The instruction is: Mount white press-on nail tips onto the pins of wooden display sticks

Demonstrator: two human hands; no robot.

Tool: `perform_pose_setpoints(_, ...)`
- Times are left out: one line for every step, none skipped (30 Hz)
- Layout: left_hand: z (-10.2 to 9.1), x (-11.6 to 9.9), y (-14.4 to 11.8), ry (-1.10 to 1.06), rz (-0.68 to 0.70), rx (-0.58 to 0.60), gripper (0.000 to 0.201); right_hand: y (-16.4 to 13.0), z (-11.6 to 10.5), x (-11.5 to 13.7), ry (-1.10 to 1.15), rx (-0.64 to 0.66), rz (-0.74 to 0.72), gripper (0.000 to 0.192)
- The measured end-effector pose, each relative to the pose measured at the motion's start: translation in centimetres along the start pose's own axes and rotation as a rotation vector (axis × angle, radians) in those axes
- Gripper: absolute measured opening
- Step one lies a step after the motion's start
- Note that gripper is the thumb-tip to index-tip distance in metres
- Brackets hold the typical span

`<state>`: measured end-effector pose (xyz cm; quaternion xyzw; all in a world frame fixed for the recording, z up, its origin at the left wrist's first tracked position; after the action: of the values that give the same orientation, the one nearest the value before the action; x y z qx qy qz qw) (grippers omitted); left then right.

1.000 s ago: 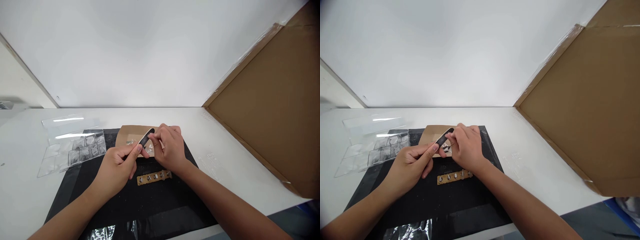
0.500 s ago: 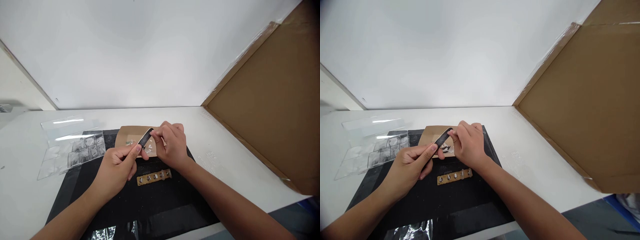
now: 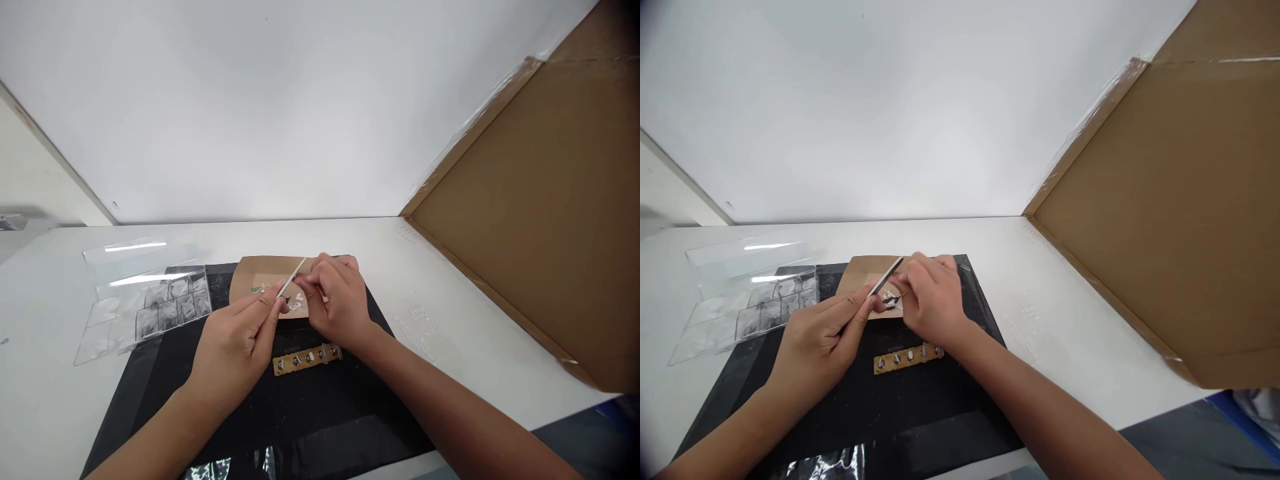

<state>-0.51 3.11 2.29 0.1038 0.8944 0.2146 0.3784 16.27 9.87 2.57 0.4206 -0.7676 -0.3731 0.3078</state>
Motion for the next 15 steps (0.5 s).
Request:
perform_pose_setpoints(-0.05, -0.01, 0.0, -0.005, 0.004, -0.003, 0.029, -0.04, 0.01, -0.04, -0.004, -0.014, 0.01, 0.032)
perform_pose_setpoints(-0.08, -0.02, 0.0, -0.01, 0.005, -0.003, 0.028, -0.08, 0.05, -0.04, -0.001, -0.014, 0.01, 0.032)
perform_pose_setpoints(-0.1, -0.04, -0.01, -0.014, 0.007, -0.001, 0.028, -0.11, 0.11, 0.01, 0.007, -0.004, -0.005, 0.032)
perform_pose_setpoints(-0.1, -0.05, -0.02, -0.012, 0.008, -0.001, 0.028, -0.12, 0.15, 0.07, 0.012, 0.005, -0.022, 0.031)
perform_pose_setpoints(-0.08, -0.05, -0.05, -0.006, 0.008, -0.002, 0.028, -0.13, 0.15, 0.12, 0.008, 0.005, -0.033, 0.031)
perform_pose_setpoints(-0.06, -0.06, -0.08, 0.0, 0.009, -0.005, 0.028, -0.12, 0.11, 0.11, -0.007, -0.007, -0.028, 0.032)
perform_pose_setpoints(-0.04, -0.07, -0.11, 0.004, 0.013, -0.009, 0.028, -0.11, 0.05, 0.08, -0.021, -0.02, -0.018, 0.032)
perform_pose_setpoints(-0.03, -0.07, -0.14, 0.007, 0.015, -0.014, 0.028, -0.1, 0.01, 0.04, -0.03, -0.03, -0.006, 0.032)
perform_pose_setpoints(-0.01, -0.07, -0.16, 0.006, 0.017, -0.017, 0.027, -0.08, 0.0, 0.02, -0.028, -0.027, -0.004, 0.032)
perform_pose_setpoints(-0.01, -0.06, -0.16, 0.003, 0.018, -0.018, 0.027, -0.05, 0.02, 0.03, -0.021, -0.017, -0.01, 0.031)
perform_pose_setpoints(0.0, -0.04, -0.15, 0.0, 0.017, -0.014, 0.027, -0.03, 0.04, 0.05, -0.015, -0.005, -0.021, 0.03)
perform_pose_setpoints(0.01, -0.01, -0.11, -0.001, 0.016, -0.011, 0.027, -0.02, 0.06, 0.06, -0.014, 0.001, -0.028, 0.03)
perform_pose_setpoints(0.01, 0.01, -0.05, -0.001, 0.014, -0.005, 0.027, -0.01, 0.04, 0.04, -0.021, -0.004, -0.024, 0.031)
perform_pose_setpoints(0.01, 0.05, 0.02, -0.002, 0.01, 0.0, 0.027, -0.01, 0.01, 0.01, -0.029, -0.015, -0.015, 0.031)
perform_pose_setpoints(0.02, 0.08, 0.09, -0.007, 0.005, 0.008, 0.027, -0.01, 0.0, 0.0, -0.028, -0.021, -0.009, 0.032)
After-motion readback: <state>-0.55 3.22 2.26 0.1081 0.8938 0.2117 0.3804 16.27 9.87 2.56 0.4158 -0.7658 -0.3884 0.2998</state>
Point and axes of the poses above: each hand's wrist, its own y-axis towards the middle knuckle, its own z-axis out of the palm, x = y × z, the point moved 3 cm from there along y, towards the middle knuckle, and after that the axes turned 7 degrees about -z, right-handed, at the moved point
